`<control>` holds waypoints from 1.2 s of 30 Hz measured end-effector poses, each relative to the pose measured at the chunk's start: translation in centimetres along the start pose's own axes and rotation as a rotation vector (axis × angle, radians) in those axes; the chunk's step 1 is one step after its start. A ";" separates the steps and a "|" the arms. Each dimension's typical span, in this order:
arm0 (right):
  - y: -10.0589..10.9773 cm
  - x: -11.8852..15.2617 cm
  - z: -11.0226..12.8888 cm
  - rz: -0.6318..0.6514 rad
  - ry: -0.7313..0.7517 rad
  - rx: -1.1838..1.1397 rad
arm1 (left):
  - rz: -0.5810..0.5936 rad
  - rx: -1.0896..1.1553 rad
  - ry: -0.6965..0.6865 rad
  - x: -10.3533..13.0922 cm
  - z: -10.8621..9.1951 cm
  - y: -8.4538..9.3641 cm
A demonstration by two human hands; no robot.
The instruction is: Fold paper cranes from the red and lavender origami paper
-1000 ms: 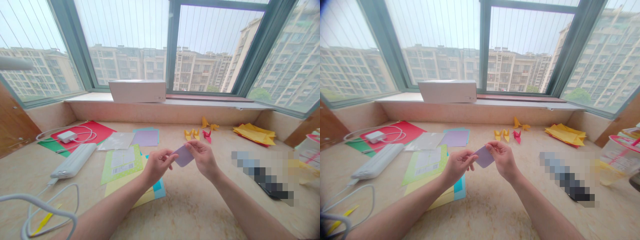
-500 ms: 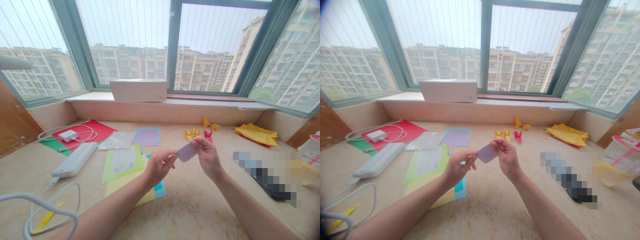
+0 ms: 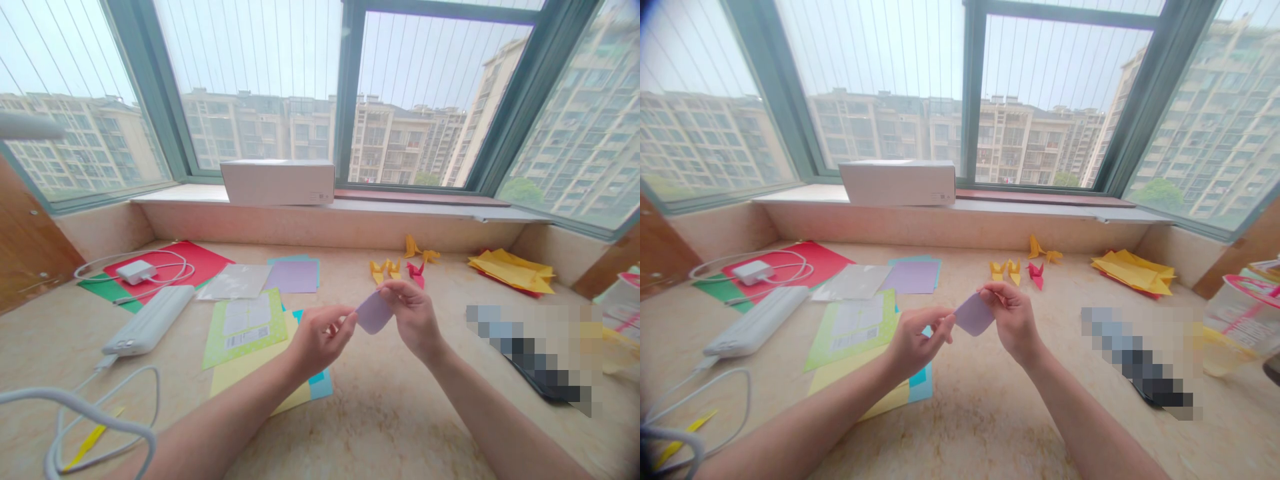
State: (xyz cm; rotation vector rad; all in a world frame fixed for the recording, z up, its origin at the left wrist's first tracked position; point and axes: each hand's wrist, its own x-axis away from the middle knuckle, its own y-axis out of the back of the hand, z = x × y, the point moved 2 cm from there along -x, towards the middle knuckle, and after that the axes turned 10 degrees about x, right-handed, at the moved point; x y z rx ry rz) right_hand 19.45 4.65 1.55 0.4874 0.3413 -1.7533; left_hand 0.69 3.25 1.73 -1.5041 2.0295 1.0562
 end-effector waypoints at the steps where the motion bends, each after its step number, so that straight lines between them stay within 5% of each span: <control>1: 0.0 0.0 0.0 -0.001 -0.008 0.006 | 0.020 -0.016 0.007 0.0 0.0 0.0; 6: 0.2 -0.1 -0.2 0.020 -0.058 0.018 | 0.074 -0.077 0.113 -0.1 -0.2 0.1; 14: -0.5 1.0 -0.9 0.231 -0.060 0.146 | 0.251 0.063 0.354 0.4 0.9 -0.9; 21: -0.7 0.4 -0.7 0.381 -0.181 0.053 | 0.043 0.408 0.558 -0.1 1.9 -0.6; 28: -0.5 0.3 -0.1 0.217 -0.182 0.076 | 0.143 0.542 0.704 0.2 2.2 -1.0; 33: -1.4 1.0 0.3 0.513 -0.179 0.095 | -0.044 0.458 0.635 0.1 2.2 -0.8; 36: -1.7 1.5 0.4 0.504 -0.202 0.130 | -0.096 0.449 0.611 0.1 2.0 -0.8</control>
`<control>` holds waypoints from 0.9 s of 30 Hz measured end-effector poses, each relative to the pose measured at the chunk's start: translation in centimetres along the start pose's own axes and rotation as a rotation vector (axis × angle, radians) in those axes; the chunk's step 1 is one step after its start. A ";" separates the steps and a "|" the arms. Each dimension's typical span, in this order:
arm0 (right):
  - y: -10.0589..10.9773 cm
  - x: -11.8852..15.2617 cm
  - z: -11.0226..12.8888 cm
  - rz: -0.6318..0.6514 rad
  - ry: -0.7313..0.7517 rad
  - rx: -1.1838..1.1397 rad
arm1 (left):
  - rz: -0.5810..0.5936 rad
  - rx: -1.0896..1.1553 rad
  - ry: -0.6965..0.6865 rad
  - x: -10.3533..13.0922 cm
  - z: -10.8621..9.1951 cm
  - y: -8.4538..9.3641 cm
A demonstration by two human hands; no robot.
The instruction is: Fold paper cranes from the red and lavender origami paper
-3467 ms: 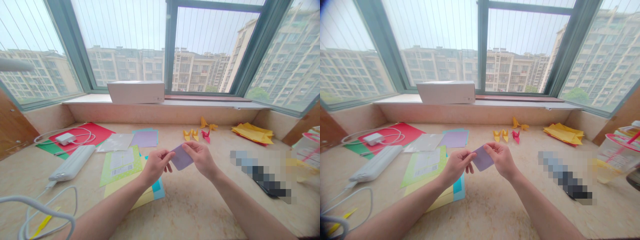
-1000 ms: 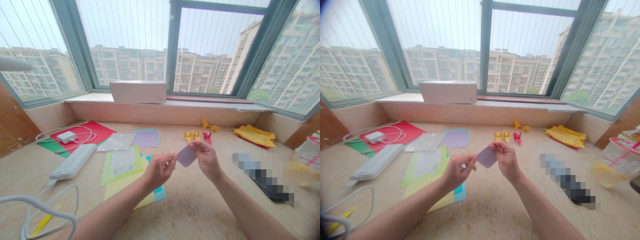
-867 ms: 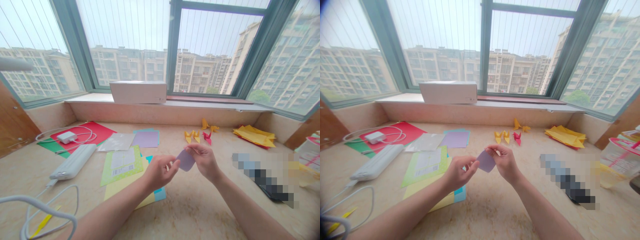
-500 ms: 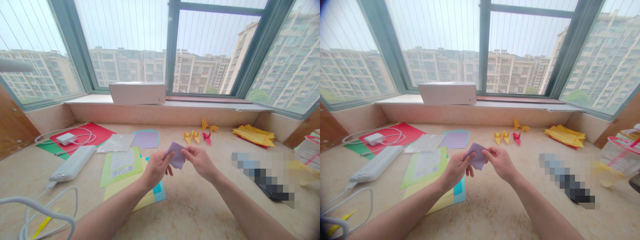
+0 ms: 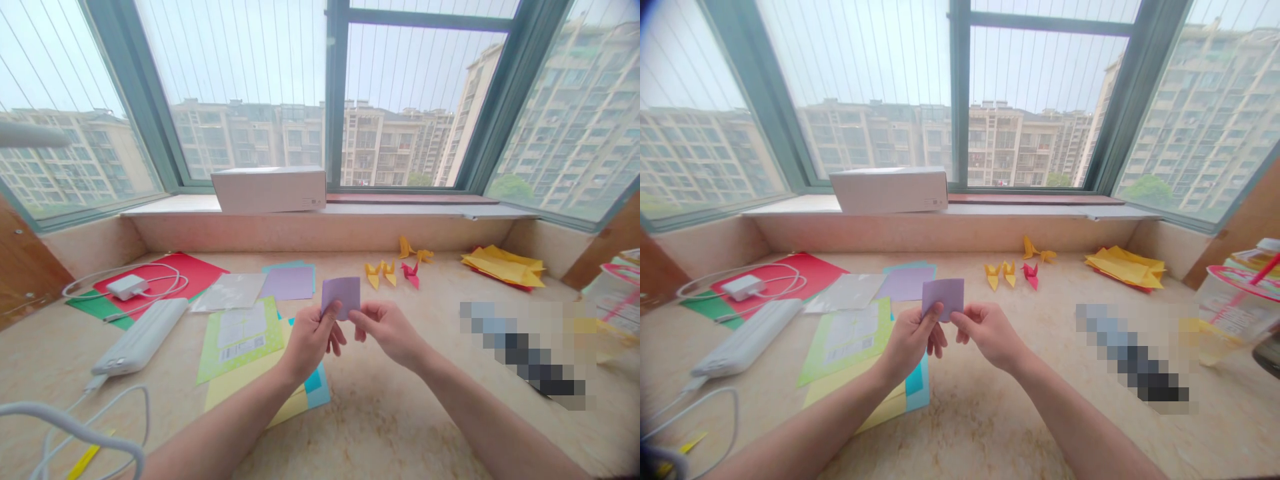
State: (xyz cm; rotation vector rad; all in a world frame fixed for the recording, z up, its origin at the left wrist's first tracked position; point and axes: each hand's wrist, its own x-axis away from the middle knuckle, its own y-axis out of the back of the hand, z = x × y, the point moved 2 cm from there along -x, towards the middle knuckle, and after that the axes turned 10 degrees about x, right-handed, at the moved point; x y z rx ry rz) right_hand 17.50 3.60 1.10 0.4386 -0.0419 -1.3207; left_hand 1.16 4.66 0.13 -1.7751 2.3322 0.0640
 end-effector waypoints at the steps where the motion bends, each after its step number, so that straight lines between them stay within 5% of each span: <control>1: 0.0 0.0 0.0 -0.030 -0.004 0.000 | -0.001 0.002 0.004 0.0 0.0 0.0; 10: 0.3 -0.2 -0.5 0.008 0.026 -0.027 | 0.103 -0.063 0.098 -0.3 0.7 0.5; 18: 0.2 -0.2 -0.3 -0.104 0.087 -0.070 | 0.251 0.057 0.129 0.0 0.7 -0.1; 27: 0.1 -0.5 -0.4 -0.003 0.004 -0.067 | 0.204 0.028 0.123 -0.5 0.9 0.2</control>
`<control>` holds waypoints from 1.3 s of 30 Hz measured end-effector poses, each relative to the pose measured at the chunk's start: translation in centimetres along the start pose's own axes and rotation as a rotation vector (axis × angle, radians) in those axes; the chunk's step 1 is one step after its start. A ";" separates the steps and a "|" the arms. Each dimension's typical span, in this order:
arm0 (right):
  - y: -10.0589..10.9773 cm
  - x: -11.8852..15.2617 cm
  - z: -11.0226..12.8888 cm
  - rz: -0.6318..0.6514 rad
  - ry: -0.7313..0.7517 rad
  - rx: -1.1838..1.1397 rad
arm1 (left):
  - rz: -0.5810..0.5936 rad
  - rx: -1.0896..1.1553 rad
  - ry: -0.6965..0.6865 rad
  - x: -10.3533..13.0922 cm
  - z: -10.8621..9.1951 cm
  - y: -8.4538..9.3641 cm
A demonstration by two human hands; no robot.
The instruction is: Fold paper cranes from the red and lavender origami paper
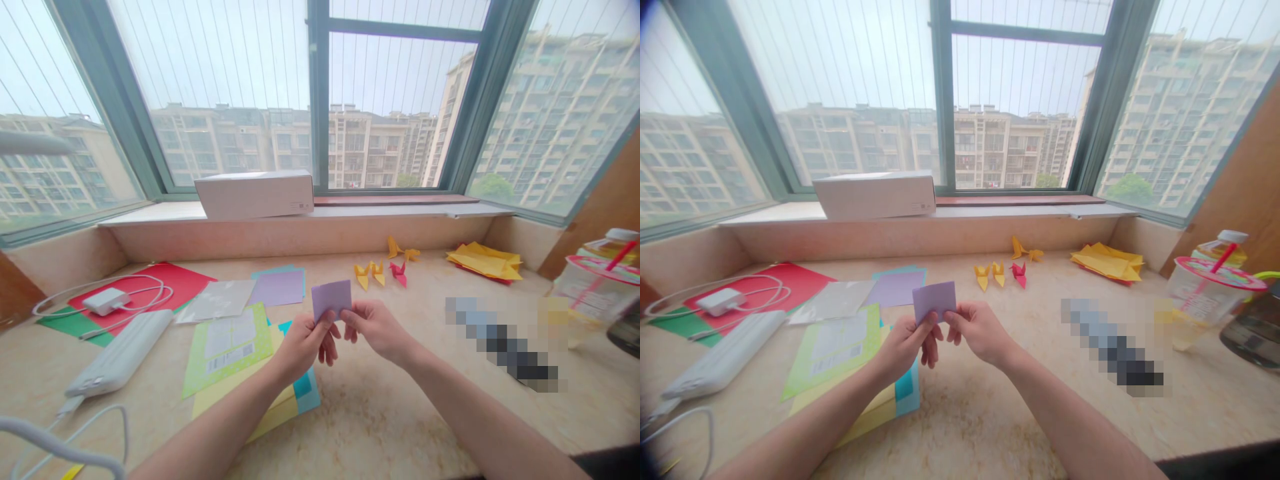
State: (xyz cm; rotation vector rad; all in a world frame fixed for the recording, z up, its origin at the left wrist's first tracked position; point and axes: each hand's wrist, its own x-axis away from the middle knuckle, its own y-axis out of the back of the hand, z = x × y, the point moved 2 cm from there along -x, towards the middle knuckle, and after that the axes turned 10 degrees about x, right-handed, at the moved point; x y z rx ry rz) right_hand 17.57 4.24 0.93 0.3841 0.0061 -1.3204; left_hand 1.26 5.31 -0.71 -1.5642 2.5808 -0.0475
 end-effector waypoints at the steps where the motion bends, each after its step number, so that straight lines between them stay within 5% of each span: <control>1: 0.0 0.0 0.0 -0.006 -0.010 -0.005 | -0.005 0.002 0.005 0.0 0.0 0.0; 27: -0.3 -0.1 -1.0 -0.120 -0.060 -0.091 | 0.069 0.040 -0.033 0.1 -0.5 -0.1; 39: -0.1 -0.2 -0.9 -0.003 0.005 -0.083 | -0.051 0.253 -0.089 -0.2 -1.0 0.4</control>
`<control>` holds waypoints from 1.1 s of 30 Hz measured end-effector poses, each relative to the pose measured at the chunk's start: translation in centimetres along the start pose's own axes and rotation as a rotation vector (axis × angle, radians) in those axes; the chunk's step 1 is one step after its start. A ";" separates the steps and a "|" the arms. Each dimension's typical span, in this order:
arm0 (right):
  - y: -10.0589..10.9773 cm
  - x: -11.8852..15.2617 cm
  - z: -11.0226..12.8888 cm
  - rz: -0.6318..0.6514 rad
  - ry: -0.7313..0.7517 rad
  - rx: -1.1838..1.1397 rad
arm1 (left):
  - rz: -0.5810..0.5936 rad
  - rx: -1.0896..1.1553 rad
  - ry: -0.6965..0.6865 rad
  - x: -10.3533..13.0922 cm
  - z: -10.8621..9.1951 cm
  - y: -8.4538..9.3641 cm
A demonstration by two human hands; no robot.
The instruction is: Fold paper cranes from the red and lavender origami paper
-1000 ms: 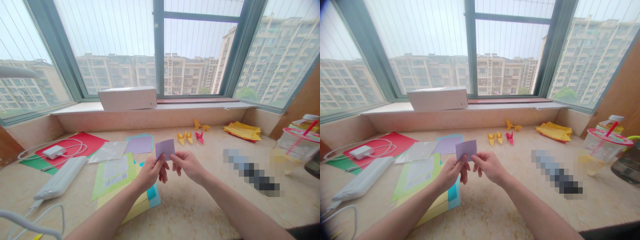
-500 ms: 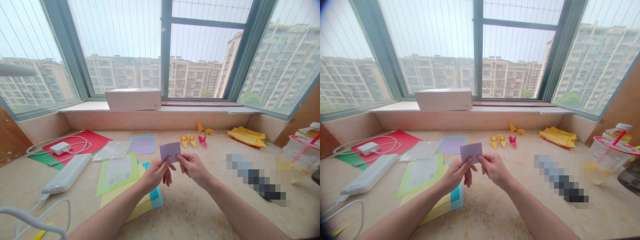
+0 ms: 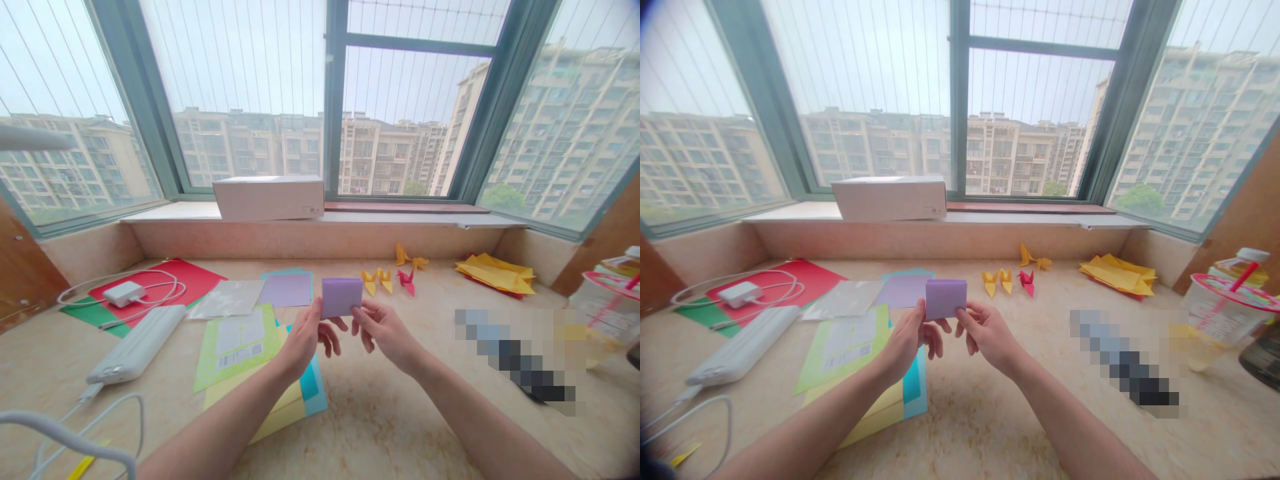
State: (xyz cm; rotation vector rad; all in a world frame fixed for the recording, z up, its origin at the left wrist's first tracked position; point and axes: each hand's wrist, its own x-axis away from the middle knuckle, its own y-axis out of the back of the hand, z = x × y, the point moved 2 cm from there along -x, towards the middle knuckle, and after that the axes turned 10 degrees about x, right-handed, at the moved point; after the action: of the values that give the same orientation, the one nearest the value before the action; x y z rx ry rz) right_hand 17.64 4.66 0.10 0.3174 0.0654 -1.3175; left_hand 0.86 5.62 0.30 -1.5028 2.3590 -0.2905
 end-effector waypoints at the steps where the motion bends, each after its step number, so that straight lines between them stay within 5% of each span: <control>1: 0.0 0.0 0.0 -0.002 0.001 0.007 | -0.002 0.008 0.000 0.0 0.0 0.0; 13: 1.7 0.2 1.6 0.131 0.173 0.288 | 0.018 -0.091 0.028 -0.4 -0.3 0.7; 17: 2.7 0.3 1.9 0.047 0.225 0.220 | 0.002 -0.204 0.025 -0.7 0.0 0.9; 25: 2.2 -0.2 1.0 -0.050 0.050 0.230 | 0.230 -0.318 0.137 -0.3 0.8 0.3; 33: 2.8 -0.6 0.2 -0.206 0.016 0.189 | 0.076 -0.232 0.085 -0.5 0.4 0.7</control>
State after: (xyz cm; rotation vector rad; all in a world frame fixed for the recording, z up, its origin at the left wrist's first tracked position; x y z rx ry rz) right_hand 20.13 5.73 0.96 0.4925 -0.0138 -1.5289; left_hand 0.60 6.34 -0.22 -1.5226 2.5842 -0.0648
